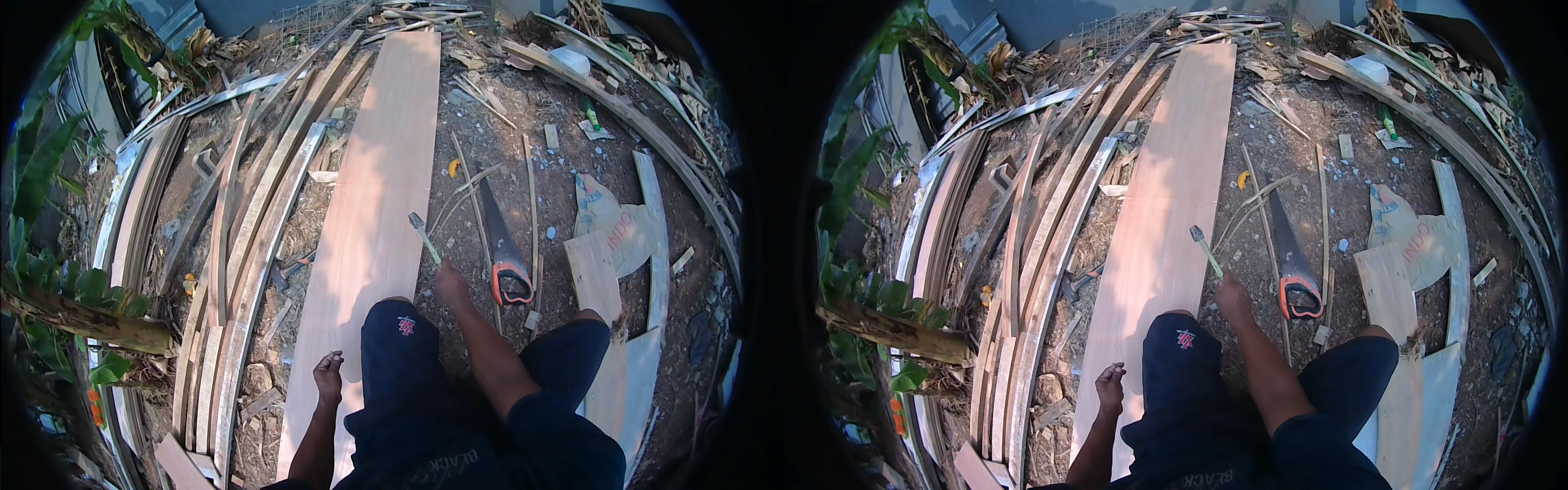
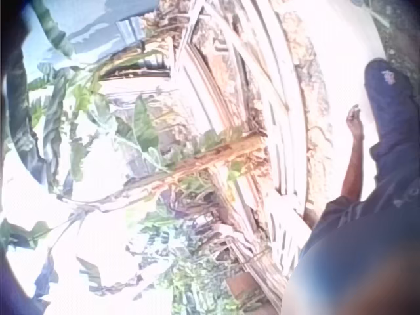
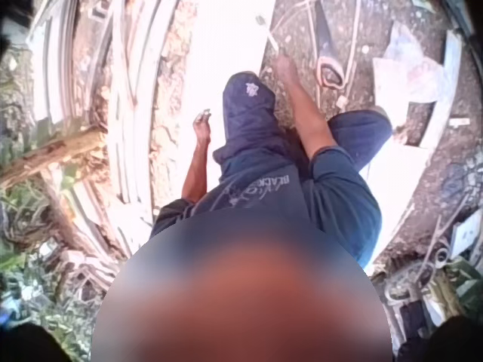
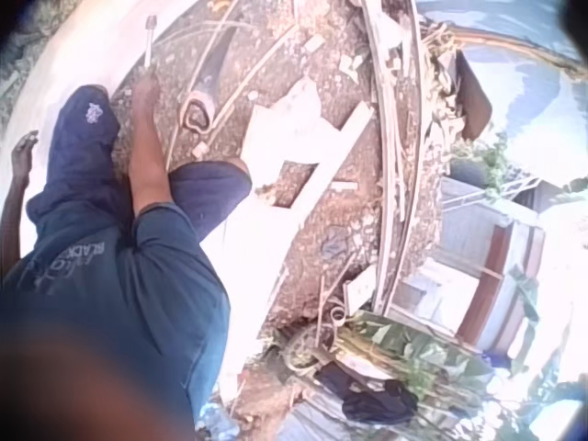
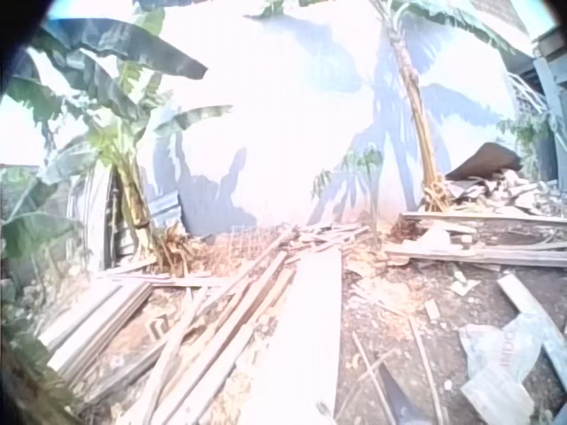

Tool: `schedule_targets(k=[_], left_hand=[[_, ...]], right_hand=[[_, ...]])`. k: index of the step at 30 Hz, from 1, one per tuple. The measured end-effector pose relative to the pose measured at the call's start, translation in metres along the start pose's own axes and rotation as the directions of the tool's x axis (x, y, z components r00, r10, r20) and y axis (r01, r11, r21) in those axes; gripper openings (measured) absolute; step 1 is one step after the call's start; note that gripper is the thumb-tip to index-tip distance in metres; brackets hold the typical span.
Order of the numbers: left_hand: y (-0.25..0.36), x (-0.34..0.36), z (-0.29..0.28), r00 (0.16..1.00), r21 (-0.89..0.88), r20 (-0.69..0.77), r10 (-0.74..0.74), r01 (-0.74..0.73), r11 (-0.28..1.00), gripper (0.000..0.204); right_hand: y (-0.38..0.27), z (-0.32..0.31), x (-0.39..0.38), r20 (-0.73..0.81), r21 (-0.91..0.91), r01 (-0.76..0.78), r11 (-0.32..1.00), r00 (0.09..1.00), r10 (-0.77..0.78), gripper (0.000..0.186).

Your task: The person hammers nails into a long wooden plank, measures and marks it with a tape measure and marker, then uses a hand saw to cut the plank along the marked line. The cut piece is separated from the main plank.

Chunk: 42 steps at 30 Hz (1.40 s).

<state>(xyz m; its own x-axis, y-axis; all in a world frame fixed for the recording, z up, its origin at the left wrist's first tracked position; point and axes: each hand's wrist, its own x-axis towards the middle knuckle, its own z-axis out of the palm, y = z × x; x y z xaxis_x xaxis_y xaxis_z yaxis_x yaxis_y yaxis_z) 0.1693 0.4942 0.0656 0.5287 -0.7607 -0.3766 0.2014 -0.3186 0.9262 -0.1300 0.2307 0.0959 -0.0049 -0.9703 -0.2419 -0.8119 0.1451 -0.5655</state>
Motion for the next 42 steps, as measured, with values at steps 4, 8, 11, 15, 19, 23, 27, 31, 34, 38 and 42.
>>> schedule_targets(k=[4,8,11,15,19,23,27,31,34,38,42], left_hand=[[0.025,0.026,0.027,0.980,-0.071,0.105,0.166,-0.160,0.985,0.015],[0.039,0.062,0.058,0.967,-0.136,0.163,0.195,-0.174,0.975,0.015],[0.034,0.087,0.088,0.954,-0.061,0.245,0.176,-0.166,0.984,0.012],[0.010,0.111,0.135,0.914,0.129,0.359,0.188,-0.249,0.960,0.012],[-0.014,0.123,0.170,0.891,0.272,0.420,0.174,-0.306,0.912,0.016],[-0.024,0.128,0.190,0.850,0.354,0.471,0.238,-0.429,0.831,0.016],[-0.022,0.137,0.193,0.813,0.301,0.538,0.224,-0.433,0.850,0.016],[-0.018,0.145,0.188,0.768,0.219,0.602,0.218,-0.422,0.880,0.012],[-0.019,0.149,0.184,0.727,0.211,0.654,0.209,-0.441,0.873,0.012],[-0.028,0.149,0.178,0.668,0.192,0.714,0.210,-0.475,0.859,0.014],[-0.032,0.147,0.176,0.689,0.248,0.705,0.169,-0.463,0.851,0.014]], right_hand=[[-0.006,-0.003,0.000,0.053,-0.102,0.015,0.995,0.999,-0.009,0.034],[-0.001,-0.001,0.002,0.017,-0.053,0.024,0.998,1.000,-0.023,0.034],[0.014,0.003,-0.002,0.065,-0.072,-0.075,0.995,0.995,0.080,0.033],[0.045,0.010,-0.034,-0.069,0.122,-0.042,0.992,0.996,0.051,0.031],[0.079,0.012,-0.087,0.029,0.392,-0.268,0.880,0.960,0.280,0.031],[0.099,0.008,-0.118,0.075,0.353,-0.256,0.900,0.966,0.246,0.034],[0.078,-0.001,-0.120,0.091,0.310,-0.212,0.927,0.977,0.193,0.033],[0.033,-0.019,-0.127,0.220,0.400,-0.253,0.881,0.960,0.176,0.027],[0.018,-0.030,-0.143,0.297,0.448,-0.324,0.833,0.933,0.203,0.029],[0.032,-0.023,-0.169,0.374,0.447,-0.448,0.774,0.880,0.293,0.031],[0.047,-0.003,-0.179,0.348,0.484,-0.391,0.783,0.907,0.238,0.033]])
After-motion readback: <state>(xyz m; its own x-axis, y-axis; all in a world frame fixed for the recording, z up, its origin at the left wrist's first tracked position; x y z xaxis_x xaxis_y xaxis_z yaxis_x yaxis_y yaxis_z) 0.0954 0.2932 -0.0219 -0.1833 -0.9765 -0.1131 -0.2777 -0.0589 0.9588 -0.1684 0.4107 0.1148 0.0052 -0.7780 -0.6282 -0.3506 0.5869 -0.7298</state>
